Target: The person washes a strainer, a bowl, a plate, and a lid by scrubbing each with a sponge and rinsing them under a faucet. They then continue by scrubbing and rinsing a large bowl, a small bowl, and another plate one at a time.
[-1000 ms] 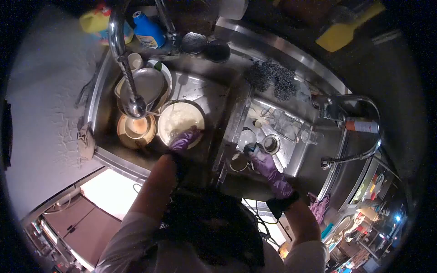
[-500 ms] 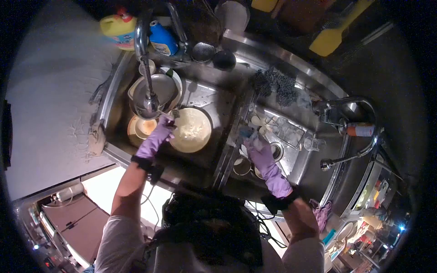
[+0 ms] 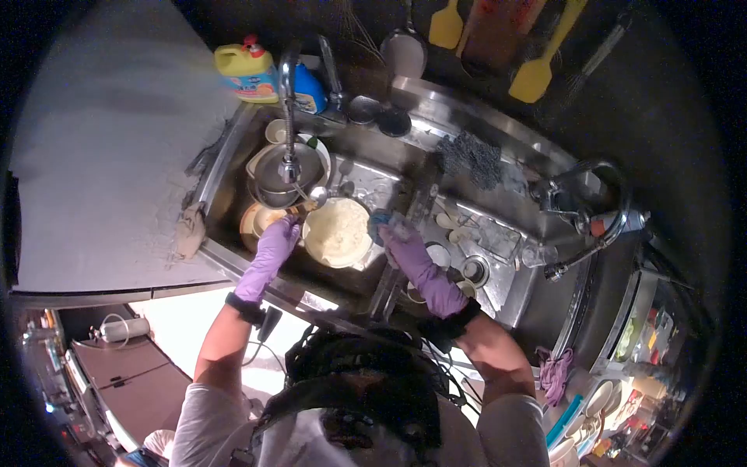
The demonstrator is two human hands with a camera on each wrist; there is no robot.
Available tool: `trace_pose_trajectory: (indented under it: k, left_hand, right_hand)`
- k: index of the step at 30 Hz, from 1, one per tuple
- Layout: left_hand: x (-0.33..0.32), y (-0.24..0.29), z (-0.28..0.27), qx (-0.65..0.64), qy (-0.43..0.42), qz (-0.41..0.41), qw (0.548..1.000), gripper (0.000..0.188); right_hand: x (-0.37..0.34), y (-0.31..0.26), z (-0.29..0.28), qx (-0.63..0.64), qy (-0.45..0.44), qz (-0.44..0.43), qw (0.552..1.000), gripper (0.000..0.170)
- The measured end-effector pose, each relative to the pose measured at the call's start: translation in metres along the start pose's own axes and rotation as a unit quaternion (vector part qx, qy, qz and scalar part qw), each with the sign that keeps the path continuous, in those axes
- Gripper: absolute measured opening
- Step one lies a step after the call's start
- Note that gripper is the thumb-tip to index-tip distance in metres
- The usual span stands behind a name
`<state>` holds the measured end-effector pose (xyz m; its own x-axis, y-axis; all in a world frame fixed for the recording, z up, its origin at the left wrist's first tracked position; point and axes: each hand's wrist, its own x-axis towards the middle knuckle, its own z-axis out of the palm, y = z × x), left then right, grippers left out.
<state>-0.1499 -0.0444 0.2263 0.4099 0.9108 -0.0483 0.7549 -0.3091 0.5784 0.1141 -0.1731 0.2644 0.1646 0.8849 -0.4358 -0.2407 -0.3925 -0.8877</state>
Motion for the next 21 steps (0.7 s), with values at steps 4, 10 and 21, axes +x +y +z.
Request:
trace_pose_trajectory:
  k: [4,10,21]
  left_hand:
    - [0.012,0.003,-0.024,0.114,0.004,-0.04,0.993,0.022]
    - [0.017,0.016,-0.028,0.123,-0.072,-0.016,0.99,0.02]
    - [0.021,0.02,-0.028,0.007,-0.031,0.002,0.999,0.026]
  right_hand:
    - [-0.009,-0.003,-0.003,0.016,0.033,-0.009,0.999,0.021]
    - [-0.011,-0.006,-0.007,-0.001,0.023,-0.012,1.0,0.018]
    - [-0.001,0.009,-0.012,-0.01,0.052,-0.037,0.998,0.024]
